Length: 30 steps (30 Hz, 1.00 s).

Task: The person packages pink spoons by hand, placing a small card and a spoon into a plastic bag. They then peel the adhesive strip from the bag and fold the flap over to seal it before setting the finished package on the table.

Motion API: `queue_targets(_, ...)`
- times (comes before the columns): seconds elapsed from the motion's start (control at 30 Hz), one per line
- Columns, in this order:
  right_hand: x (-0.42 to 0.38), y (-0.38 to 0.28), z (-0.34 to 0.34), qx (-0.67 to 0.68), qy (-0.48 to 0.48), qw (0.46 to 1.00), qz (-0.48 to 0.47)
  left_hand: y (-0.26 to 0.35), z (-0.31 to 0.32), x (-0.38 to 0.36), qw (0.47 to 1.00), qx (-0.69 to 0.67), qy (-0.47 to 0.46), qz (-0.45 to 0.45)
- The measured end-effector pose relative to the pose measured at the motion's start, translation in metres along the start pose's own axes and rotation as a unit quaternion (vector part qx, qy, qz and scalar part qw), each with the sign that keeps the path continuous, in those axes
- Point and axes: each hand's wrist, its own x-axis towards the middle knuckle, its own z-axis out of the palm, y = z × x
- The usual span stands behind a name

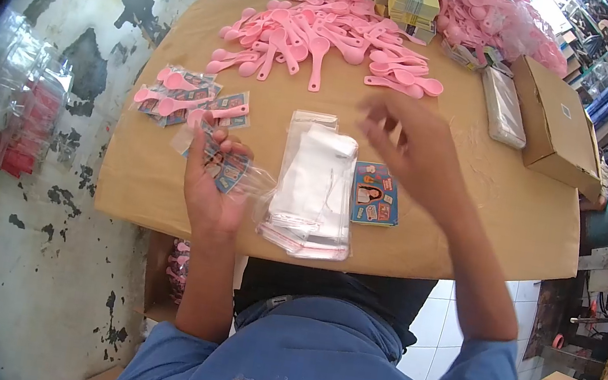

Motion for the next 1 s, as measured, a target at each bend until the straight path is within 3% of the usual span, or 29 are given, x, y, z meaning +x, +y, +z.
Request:
queue_targets(0.13,0.066,0.064,0.029,-0.038,-0.009,0.999,-0.035,-0.017,0.010,-0.019,1.000,0.023,0.013,-0.017)
queue_targets(0.2,0.100,0.077,0.057,-0.120,-0.069,0.989,0.043,-0.025,0.010,-0.024,0.999,0.035,-0.002,-0.027)
queue_targets(0.3,0.122,0.082,0.106,-0.154,-0.035,0.986,0.052,-0.025,0.008,-0.028,0.998,0.051,-0.030,-0.026)
queue_targets(0.4,0.130,0.101,0.139,-0.235,0.051,0.971,-0.005,-0.011,0.004,-0.026,0.998,0.064,-0.017,0.004)
queue_targets(0.53,0.120,0.112,0.121,-0.150,-0.008,0.988,0.031,0.012,-0.006,-0.016,0.993,0.082,0.034,0.078)
queue_targets(0.6,0.094,0.085,0.088,-0.112,-0.005,0.992,0.063,0.018,-0.006,-0.010,0.989,0.081,0.048,0.115)
queue_targets(0.67,0.057,0.036,0.055,0.022,-0.041,0.996,0.077,0.021,-0.005,-0.003,0.985,0.067,0.038,0.154)
queue_targets(0.77,-0.005,-0.008,0.028,0.136,-0.129,0.966,0.177,0.021,-0.003,0.003,0.982,0.052,0.020,0.183)
queue_targets(0.9,-0.051,-0.035,0.025,0.219,-0.207,0.921,0.248,0.017,-0.003,0.009,0.983,0.054,-0.005,0.176)
queue_targets(1.0,-0.055,-0.041,0.037,0.243,-0.211,0.923,0.211,0.006,-0.001,0.006,0.988,0.073,-0.014,0.136)
